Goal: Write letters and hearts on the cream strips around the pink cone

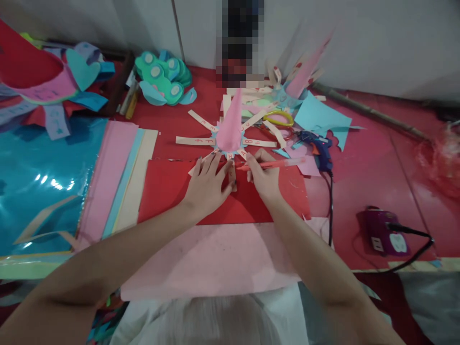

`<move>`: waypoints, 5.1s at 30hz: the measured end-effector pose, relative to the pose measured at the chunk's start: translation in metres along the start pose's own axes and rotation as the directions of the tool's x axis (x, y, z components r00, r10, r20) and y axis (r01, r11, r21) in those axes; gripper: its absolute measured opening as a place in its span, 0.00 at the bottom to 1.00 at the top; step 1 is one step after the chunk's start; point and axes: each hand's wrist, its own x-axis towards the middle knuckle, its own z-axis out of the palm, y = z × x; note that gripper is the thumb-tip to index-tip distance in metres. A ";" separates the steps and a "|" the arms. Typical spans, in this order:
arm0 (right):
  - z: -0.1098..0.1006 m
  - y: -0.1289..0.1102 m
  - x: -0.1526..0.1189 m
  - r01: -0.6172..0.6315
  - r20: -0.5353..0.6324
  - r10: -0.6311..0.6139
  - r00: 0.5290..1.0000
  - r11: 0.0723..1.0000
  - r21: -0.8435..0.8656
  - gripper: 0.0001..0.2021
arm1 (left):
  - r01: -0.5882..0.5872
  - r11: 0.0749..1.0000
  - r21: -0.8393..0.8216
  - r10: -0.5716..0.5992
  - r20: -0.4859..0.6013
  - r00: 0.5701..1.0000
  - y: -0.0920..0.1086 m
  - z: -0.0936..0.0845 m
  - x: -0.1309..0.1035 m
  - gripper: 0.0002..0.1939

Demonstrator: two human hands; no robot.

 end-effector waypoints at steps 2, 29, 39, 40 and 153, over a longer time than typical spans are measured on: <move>0.000 0.001 0.001 0.005 -0.039 -0.004 0.999 1.000 0.028 0.19 | 0.018 1.000 -0.006 -0.018 -0.003 1.000 0.002 0.000 0.000 0.27; 0.000 0.006 0.009 -0.028 -0.020 0.031 0.999 0.992 0.121 0.21 | 0.004 1.000 0.005 -0.004 -0.036 0.999 0.004 0.003 0.000 0.27; 0.001 0.002 0.005 -0.090 -0.010 0.090 0.996 0.996 0.012 0.19 | -0.015 0.995 -0.094 0.014 -0.016 1.000 -0.005 -0.002 -0.003 0.27; 0.001 0.001 0.004 -0.098 -0.014 0.098 0.995 0.995 0.005 0.19 | -0.023 0.995 -0.100 0.021 -0.020 1.000 -0.006 -0.002 -0.004 0.26; 0.000 -0.007 -0.002 -0.021 0.133 0.051 0.990 0.976 -0.216 0.17 | -0.105 0.983 -0.151 0.114 0.047 0.992 -0.014 -0.004 0.000 0.22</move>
